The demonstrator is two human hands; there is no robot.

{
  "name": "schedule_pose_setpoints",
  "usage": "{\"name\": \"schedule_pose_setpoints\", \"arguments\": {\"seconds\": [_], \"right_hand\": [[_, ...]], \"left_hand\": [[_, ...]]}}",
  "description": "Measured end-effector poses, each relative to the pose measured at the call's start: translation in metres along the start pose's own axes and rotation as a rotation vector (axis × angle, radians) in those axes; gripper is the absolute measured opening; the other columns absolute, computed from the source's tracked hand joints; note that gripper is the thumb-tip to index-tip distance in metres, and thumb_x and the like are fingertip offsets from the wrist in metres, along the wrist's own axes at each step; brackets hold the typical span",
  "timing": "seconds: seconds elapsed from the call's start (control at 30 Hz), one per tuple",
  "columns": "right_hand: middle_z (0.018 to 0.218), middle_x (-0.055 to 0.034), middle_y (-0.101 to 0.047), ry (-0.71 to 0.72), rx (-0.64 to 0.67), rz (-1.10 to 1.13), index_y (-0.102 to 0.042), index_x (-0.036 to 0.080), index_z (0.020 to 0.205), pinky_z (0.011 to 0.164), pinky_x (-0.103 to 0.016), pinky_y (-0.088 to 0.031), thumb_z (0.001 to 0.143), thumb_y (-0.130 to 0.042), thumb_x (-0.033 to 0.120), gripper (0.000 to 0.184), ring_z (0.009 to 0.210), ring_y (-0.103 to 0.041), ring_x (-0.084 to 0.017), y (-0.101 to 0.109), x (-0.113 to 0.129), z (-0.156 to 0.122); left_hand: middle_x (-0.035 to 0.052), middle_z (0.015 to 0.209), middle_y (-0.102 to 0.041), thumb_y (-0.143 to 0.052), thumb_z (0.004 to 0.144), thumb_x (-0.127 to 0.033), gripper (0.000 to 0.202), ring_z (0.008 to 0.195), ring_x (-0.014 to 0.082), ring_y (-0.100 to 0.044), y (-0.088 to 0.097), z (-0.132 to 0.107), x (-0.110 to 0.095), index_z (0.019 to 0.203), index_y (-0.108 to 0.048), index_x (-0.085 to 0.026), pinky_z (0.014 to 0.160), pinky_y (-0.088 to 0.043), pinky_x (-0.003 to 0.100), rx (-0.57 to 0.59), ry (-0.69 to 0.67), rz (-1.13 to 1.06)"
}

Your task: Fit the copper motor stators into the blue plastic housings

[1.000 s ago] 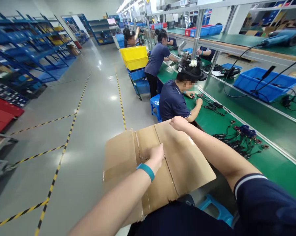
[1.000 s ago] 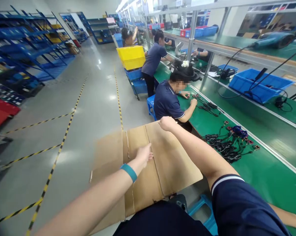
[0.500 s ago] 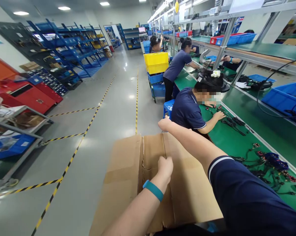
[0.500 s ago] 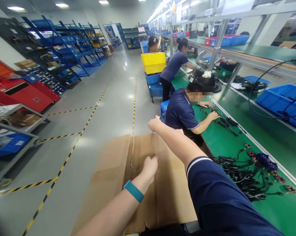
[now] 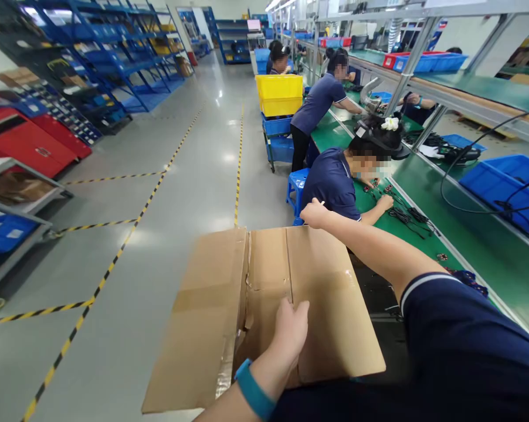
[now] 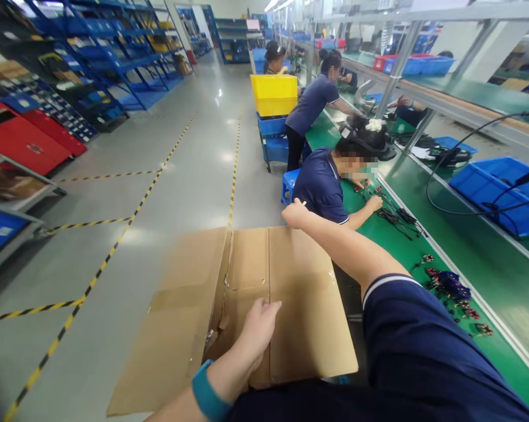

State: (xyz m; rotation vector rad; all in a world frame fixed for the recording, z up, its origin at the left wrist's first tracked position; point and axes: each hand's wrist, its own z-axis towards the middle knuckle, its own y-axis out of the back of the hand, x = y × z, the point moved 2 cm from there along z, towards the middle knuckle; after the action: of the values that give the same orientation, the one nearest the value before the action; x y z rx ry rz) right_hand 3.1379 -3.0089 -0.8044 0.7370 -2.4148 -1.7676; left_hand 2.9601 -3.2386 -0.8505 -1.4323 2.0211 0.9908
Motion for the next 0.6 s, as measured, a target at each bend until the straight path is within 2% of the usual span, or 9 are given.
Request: {"name": "schedule_pose_setpoints", "arguments": {"seconds": [0.1, 0.23, 0.3, 0.37, 0.47, 0.53, 0.57, 0.6], "right_hand": [[0.103, -0.0197, -0.072, 0.016, -0.057, 0.027, -0.073, 0.013, 0.099, 0.087, -0.042, -0.031, 0.089, -0.052, 0.014, 0.023, 0.102, -0.064, -0.031, 0.006, 0.017, -0.024], [0.097, -0.0160, -0.074, 0.329, 0.036, 0.012, -0.074, 0.017, 0.091, 0.090, -0.044, -0.034, 0.082, -0.058, 0.010, 0.020, 0.094, -0.067, -0.029, 0.017, 0.092, -0.057], [0.096, -0.0151, -0.074, 0.476, 0.099, -0.047, -0.075, 0.017, 0.090, 0.094, -0.045, -0.034, 0.078, -0.060, 0.006, 0.021, 0.093, -0.067, -0.028, 0.021, 0.130, -0.070], [0.099, -0.0125, -0.075, 0.565, 0.164, -0.104, -0.075, 0.019, 0.090, 0.099, -0.046, -0.035, 0.078, -0.062, 0.005, 0.022, 0.093, -0.068, -0.026, 0.023, 0.157, -0.077], [0.103, -0.0092, -0.076, 0.594, 0.238, -0.185, -0.075, 0.021, 0.090, 0.104, -0.047, -0.035, 0.080, -0.064, 0.006, 0.021, 0.096, -0.068, -0.025, 0.020, 0.177, -0.079], [0.104, -0.0101, -0.076, 0.588, 0.256, -0.228, -0.075, 0.020, 0.091, 0.106, -0.049, -0.035, 0.080, -0.065, 0.008, 0.019, 0.098, -0.068, -0.027, 0.015, 0.182, -0.078], [0.105, -0.0112, -0.075, 0.587, 0.257, -0.245, -0.076, 0.019, 0.092, 0.107, -0.050, -0.035, 0.080, -0.066, 0.008, 0.019, 0.100, -0.068, -0.029, 0.013, 0.184, -0.077], [0.106, -0.0122, -0.075, 0.588, 0.257, -0.258, -0.076, 0.018, 0.094, 0.107, -0.051, -0.035, 0.081, -0.066, 0.009, 0.018, 0.102, -0.067, -0.030, 0.011, 0.184, -0.075]], "left_hand": [[0.0114, 0.092, -0.068, -0.056, 0.087, -0.029, 0.011, 0.088, 0.0251, -0.066, 0.002, -0.022, 0.015, 0.087, -0.054, -0.019, 0.074, -0.047, 0.032, 0.032, 0.108, -0.086], [0.0043, 0.076, -0.062, -0.058, 0.085, -0.026, 0.014, 0.075, 0.0206, -0.060, 0.002, -0.027, 0.012, 0.074, -0.053, -0.020, 0.067, -0.041, 0.030, -0.010, 0.086, -0.128], [0.0000, 0.067, -0.054, -0.059, 0.085, -0.025, 0.020, 0.068, 0.0180, -0.054, 0.002, -0.025, 0.010, 0.068, -0.050, -0.021, 0.062, -0.037, 0.029, -0.022, 0.078, -0.130], [-0.0029, 0.060, -0.045, -0.057, 0.086, -0.024, 0.027, 0.061, 0.0158, -0.048, 0.000, -0.023, 0.011, 0.062, -0.046, -0.021, 0.059, -0.032, 0.029, -0.018, 0.063, -0.148], [-0.0038, 0.056, -0.043, -0.055, 0.083, -0.019, 0.024, 0.057, 0.0144, -0.046, -0.002, -0.023, 0.017, 0.061, -0.048, -0.020, 0.058, -0.030, 0.028, 0.011, 0.035, -0.225], [-0.0034, 0.058, -0.049, -0.058, 0.079, -0.016, 0.007, 0.057, 0.0146, -0.048, -0.004, -0.024, 0.024, 0.073, -0.057, -0.018, 0.057, -0.032, 0.028, 0.020, 0.031, -0.258], [-0.0029, 0.060, -0.052, -0.059, 0.077, -0.015, 0.004, 0.058, 0.0148, -0.049, -0.004, -0.024, 0.027, 0.081, -0.060, -0.016, 0.057, -0.033, 0.027, 0.031, 0.026, -0.259], [-0.0024, 0.061, -0.054, -0.060, 0.076, -0.014, 0.014, 0.058, 0.0148, -0.049, -0.004, -0.024, 0.031, 0.090, -0.062, -0.014, 0.057, -0.033, 0.027, 0.046, 0.017, -0.252]]}}
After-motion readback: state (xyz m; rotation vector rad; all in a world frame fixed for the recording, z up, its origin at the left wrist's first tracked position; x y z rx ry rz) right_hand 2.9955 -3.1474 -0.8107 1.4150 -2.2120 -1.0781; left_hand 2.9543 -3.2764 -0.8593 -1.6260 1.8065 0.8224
